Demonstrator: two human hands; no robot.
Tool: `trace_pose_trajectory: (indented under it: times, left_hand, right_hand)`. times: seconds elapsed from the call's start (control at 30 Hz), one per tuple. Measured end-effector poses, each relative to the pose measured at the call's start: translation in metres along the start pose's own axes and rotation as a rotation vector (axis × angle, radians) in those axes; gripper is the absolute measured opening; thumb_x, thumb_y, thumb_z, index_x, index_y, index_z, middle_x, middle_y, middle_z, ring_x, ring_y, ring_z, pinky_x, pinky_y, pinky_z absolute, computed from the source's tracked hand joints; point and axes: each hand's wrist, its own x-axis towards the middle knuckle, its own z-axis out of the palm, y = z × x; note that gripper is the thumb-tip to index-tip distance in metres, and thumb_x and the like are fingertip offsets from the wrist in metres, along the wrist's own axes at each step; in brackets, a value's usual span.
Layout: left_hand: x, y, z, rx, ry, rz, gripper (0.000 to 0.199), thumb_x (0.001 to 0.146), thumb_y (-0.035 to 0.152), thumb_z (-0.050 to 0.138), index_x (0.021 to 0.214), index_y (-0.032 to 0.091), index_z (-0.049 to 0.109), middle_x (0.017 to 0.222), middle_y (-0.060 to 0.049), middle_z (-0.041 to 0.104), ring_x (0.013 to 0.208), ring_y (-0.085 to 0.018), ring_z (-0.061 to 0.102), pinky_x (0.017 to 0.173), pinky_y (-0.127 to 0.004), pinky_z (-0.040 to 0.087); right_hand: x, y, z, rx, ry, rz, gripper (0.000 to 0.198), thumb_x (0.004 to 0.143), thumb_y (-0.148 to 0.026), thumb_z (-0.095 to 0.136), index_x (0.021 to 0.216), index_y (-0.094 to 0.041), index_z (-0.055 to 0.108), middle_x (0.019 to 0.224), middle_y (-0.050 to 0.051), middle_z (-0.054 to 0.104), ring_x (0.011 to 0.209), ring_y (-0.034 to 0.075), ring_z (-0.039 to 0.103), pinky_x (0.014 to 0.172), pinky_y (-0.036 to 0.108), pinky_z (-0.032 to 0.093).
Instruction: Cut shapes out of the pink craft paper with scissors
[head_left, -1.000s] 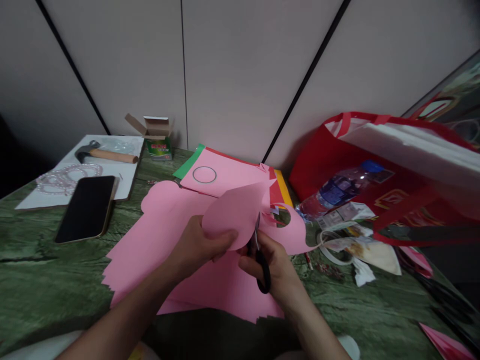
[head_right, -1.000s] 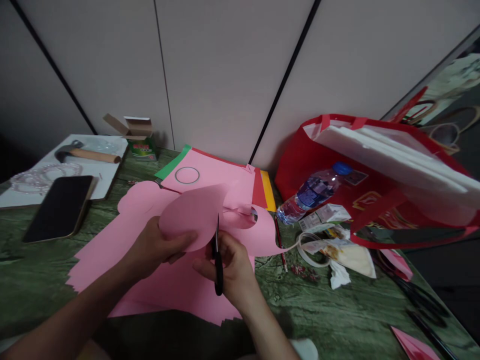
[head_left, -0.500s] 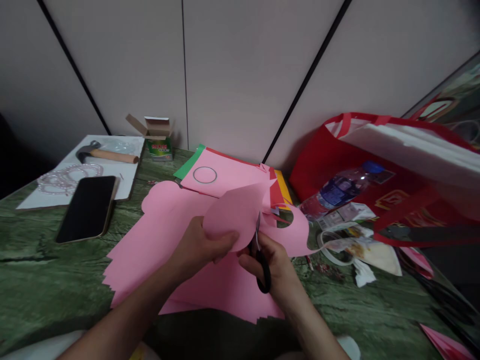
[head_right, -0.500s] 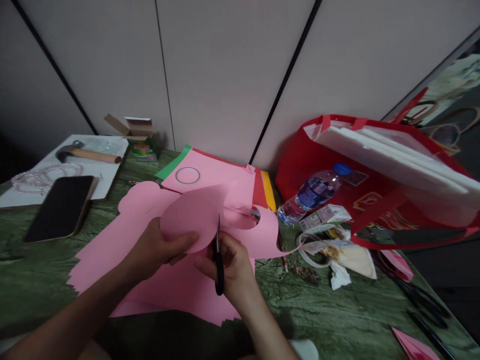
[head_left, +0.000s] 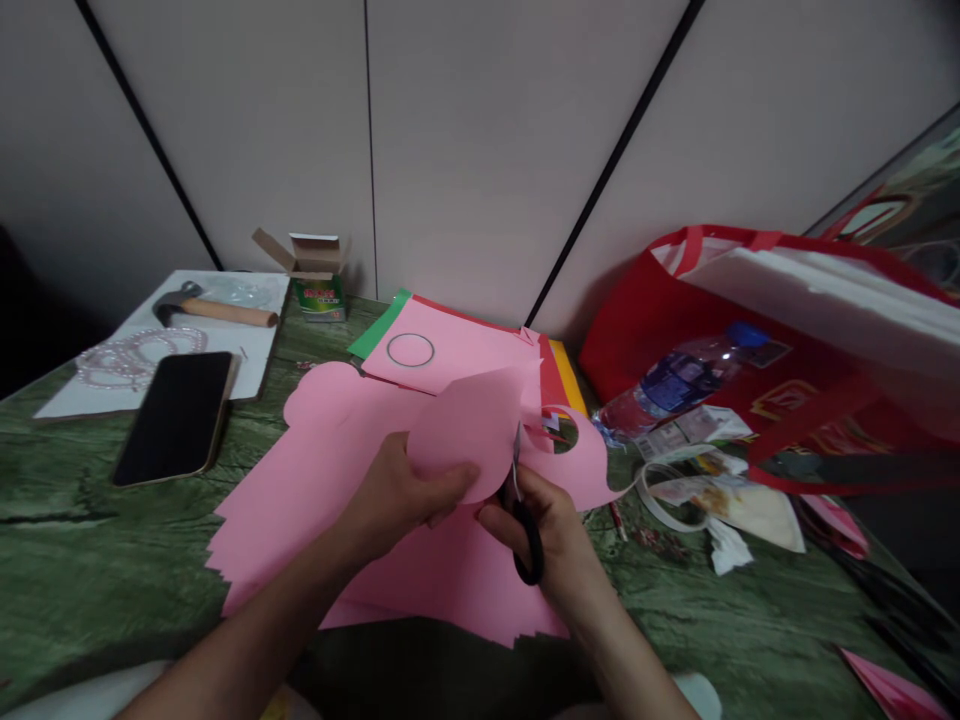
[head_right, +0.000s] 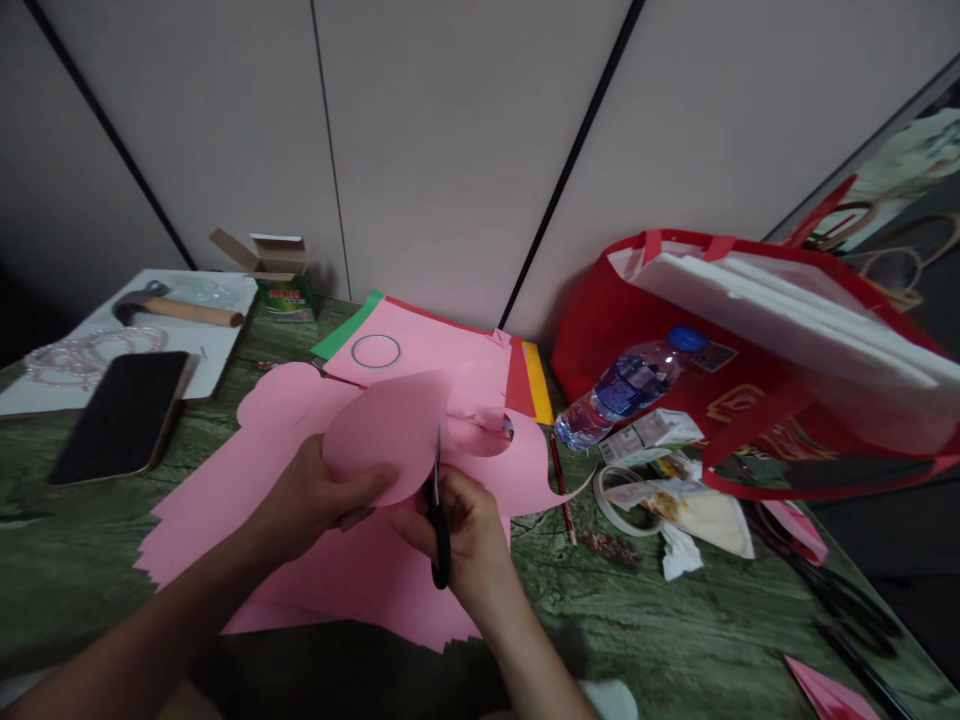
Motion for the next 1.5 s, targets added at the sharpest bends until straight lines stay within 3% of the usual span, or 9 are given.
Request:
trace_pose_trajectory:
  times: [0.4,0.83,1.33,1.5]
  left_hand:
    - [0.0,0.002,0.0,-0.024,-0.004,0.002,0.025,0.062,0.025,0.065,0.046,0.016,0.048,0.033,0.007,0.041,0.033,-0.006,0.035,0.035,-0.02,0.026]
    - [0.001,-0.001,0.001,-0.013,0.025,0.011,0.025,0.062,0.028,0.063,0.046,0.015,0.049,0.034,0.006,0.04,0.033,-0.006,0.033,0.034,-0.02,0.025]
    - [0.001,-0.002,0.001,-0.065,0.041,0.033,0.025,0.064,0.025,0.063,0.046,0.015,0.048,0.034,0.006,0.039,0.032,-0.005,0.032,0.034,-0.02,0.023]
    - [0.004,-0.008,-0.003,-0.088,-0.017,0.067,0.027,0.07,0.025,0.061,0.048,0.015,0.048,0.036,0.006,0.04,0.034,-0.004,0.032,0.035,-0.019,0.022]
  right_hand:
    - [0.001,-0.001,-0.001,0.0,0.001,0.001,0.031,0.065,-0.041,0.072,0.062,-0.018,0.05,0.053,-0.007,0.038,0.049,0.009,0.031,0.045,0.022,0.027]
    - [0.0,-0.001,-0.002,-0.052,0.007,0.015,0.031,0.066,-0.045,0.069,0.065,-0.018,0.055,0.053,-0.003,0.053,0.048,0.011,0.042,0.045,0.023,0.032]
    - [-0.001,-0.002,-0.001,-0.004,0.026,0.08,0.026,0.064,-0.039,0.07,0.064,-0.018,0.055,0.046,-0.005,0.051,0.042,0.011,0.046,0.04,0.023,0.038]
    - [-0.002,-0.002,-0.001,-0.002,0.023,0.073,0.022,0.064,-0.035,0.069,0.065,-0.018,0.055,0.045,-0.006,0.049,0.041,0.01,0.045,0.04,0.022,0.037]
